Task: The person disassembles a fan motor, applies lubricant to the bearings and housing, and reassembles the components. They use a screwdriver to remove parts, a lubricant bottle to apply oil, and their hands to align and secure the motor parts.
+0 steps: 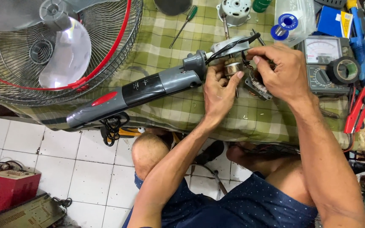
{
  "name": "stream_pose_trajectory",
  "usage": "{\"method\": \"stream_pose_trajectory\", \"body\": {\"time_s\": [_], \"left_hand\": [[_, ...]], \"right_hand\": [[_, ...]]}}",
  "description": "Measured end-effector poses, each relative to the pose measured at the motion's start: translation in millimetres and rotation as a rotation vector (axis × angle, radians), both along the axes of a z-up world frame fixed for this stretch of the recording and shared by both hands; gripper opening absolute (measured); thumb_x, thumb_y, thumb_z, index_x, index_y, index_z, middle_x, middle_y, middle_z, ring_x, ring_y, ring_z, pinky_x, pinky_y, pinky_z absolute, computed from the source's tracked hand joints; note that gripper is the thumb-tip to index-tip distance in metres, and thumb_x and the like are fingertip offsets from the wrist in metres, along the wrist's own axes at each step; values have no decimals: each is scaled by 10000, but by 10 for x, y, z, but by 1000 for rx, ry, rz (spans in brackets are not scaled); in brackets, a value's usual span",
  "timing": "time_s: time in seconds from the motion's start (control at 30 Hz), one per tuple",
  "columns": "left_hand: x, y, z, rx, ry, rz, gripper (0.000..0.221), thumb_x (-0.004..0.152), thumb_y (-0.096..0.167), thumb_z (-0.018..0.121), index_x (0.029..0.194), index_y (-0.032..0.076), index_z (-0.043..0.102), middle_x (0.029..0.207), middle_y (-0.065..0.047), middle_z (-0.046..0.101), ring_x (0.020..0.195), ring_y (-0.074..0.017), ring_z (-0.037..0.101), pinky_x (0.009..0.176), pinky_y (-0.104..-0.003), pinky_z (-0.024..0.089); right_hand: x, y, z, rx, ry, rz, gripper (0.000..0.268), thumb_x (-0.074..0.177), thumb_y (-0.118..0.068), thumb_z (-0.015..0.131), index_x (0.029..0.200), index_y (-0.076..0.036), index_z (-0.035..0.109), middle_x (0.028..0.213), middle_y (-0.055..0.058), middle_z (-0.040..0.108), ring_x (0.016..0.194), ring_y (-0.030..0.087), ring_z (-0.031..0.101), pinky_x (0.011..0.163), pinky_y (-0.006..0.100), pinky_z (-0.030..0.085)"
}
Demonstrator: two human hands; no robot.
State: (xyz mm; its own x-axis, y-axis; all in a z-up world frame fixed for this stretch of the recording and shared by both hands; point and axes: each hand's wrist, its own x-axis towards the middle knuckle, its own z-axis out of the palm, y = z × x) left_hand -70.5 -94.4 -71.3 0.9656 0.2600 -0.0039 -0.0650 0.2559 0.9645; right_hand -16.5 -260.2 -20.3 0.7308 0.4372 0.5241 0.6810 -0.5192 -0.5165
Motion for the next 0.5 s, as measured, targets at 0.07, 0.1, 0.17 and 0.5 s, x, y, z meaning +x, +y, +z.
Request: {"method": "stream_pose_trajectory", "body": {"time_s": [0.07,0.1,0.17,0.5], "left_hand": [[11,-14,15,3,33,-10,588,867,284,759,1299,-31,514,1138,-227,711,937,-262,741,770,-340,616],[24,-19,25,7,62,-15,595,844,297,734,1309,10,498,1216,-205,713,1037,-290,754,868,-351,641],[0,-4,72,10,67,-21,619,834,325,733,1310,10,493,1219,-212,710,1034,-295,756,861,-355,647],[-9,10,128,45,135,-27,716,790,401,733,1336,17,476,1282,-237,688,1047,-311,765,867,-402,668]], "right_hand": [[-12,1,-3,-85,-41,-24,210,1031,57,671,1197,4,788,1073,165,776,975,333,708,856,425,543],[-9,4,-2,-169,-85,-42,239,1024,37,655,1225,53,783,1110,183,783,955,288,697,811,400,555],[-14,12,4,-173,-90,-30,236,1023,49,653,1221,62,782,1118,187,784,976,301,704,836,409,562],[-4,18,25,-154,-241,-131,51,1056,41,753,1101,49,732,1015,171,736,957,296,670,833,413,530]]}}
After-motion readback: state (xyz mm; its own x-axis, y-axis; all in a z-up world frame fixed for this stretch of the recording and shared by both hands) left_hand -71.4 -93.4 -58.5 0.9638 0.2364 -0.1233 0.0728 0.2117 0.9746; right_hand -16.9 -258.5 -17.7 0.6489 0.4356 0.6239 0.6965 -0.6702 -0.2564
